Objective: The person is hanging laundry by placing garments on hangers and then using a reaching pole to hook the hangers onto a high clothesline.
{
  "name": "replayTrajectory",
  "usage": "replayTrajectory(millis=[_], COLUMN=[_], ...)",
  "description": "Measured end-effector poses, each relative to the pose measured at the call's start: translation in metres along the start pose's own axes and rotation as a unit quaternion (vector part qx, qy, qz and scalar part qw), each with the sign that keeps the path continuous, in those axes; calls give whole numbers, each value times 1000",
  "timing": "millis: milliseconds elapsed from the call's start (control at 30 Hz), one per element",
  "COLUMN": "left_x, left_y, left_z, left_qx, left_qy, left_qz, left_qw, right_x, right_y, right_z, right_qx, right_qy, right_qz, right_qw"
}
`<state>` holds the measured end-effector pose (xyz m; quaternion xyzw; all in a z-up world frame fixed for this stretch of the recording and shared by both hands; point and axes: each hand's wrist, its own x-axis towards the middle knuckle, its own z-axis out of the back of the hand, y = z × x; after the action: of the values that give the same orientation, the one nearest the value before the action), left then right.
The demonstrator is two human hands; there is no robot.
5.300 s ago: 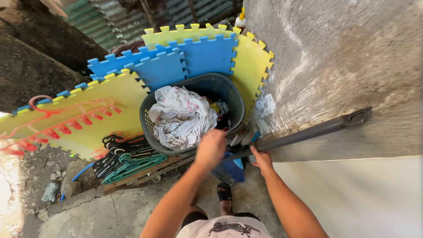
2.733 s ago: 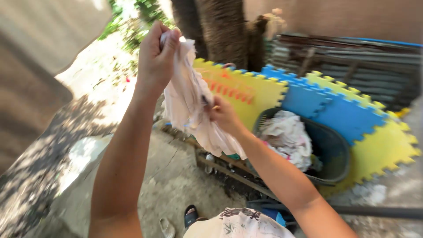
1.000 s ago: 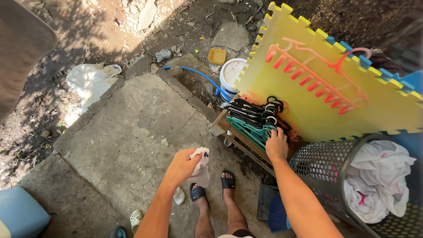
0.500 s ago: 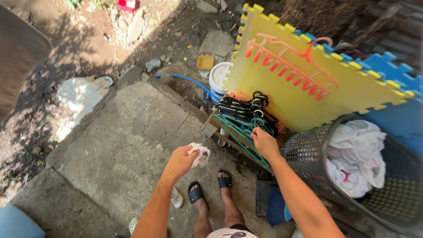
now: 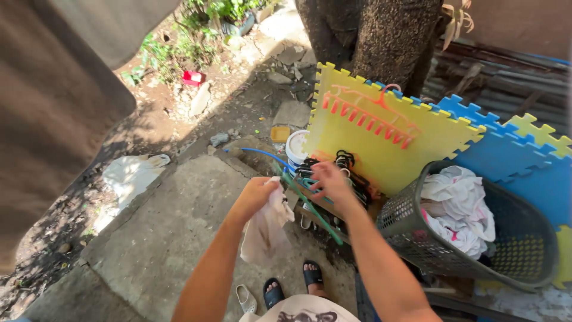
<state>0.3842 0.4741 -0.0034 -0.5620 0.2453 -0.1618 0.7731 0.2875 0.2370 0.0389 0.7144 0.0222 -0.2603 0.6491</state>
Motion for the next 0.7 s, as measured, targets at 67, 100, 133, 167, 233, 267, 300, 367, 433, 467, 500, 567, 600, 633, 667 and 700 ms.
replayTrajectory(millis=[67, 100, 133, 167, 233, 267, 300, 367, 433, 467, 500, 567, 600, 633, 667, 700], left_x=[-45, -72, -33, 2, -52, -43, -28, -27, -36, -39, -43, -34, -32, -29, -30, -32], left_y=[67, 73, 68, 64, 140, 179, 219, 204, 178, 155, 132, 101, 86, 61, 38, 15], left_z=[-28, -60, -42, -32, -70, -72, -96, -74, -61, -52, -43, -32, -26, -19, -13, -8], left_qx=[-6, -13, 1, 16, -3, -1, 0, 6, 12, 7, 2, -14, -32, -30, -20, -9], left_qy=[11, 26, 29, 31, 69, 72, 75, 58, 51, 28, 5, 5, 5, 2, 9, 16], left_qz=[38, 77, 52, 28, 74, 71, 68, 66, 70, 70, 69, 55, 50, 43, 34, 24], left_qw=[999, 997, 998, 999, 995, 995, 995, 996, 996, 997, 998, 998, 998, 999, 999, 1000], right_x=[16, 2, 55, 112, 42, 38, 32, 36, 18, 7, -6, -31, -47, -39, -34, -29], right_y=[-115, -188, -241, -284, -360, -314, -267, -224, -177, -142, -108, -58, -35, -18, -4, 10], right_z=[-28, -42, -49, -62, -51, -52, -54, -48, -40, -41, -41, -31, -27, -19, -11, -2], right_qx=[58, 117, 119, 180, 234, 192, 149, 78, 11, 23, 34, 39, 42, 44, 92, 140], right_qy=[61, 113, 120, 137, 131, 78, 26, 8, -15, -15, -14, -24, -33, -31, -51, -69], right_qz=[-111, -222, -190, -122, -127, -153, -179, -135, -95, -42, 11, 102, 183, 191, 248, 304], right_qw=[990, 961, 967, 967, 955, 966, 972, 988, 995, 999, 999, 994, 982, 980, 963, 940])
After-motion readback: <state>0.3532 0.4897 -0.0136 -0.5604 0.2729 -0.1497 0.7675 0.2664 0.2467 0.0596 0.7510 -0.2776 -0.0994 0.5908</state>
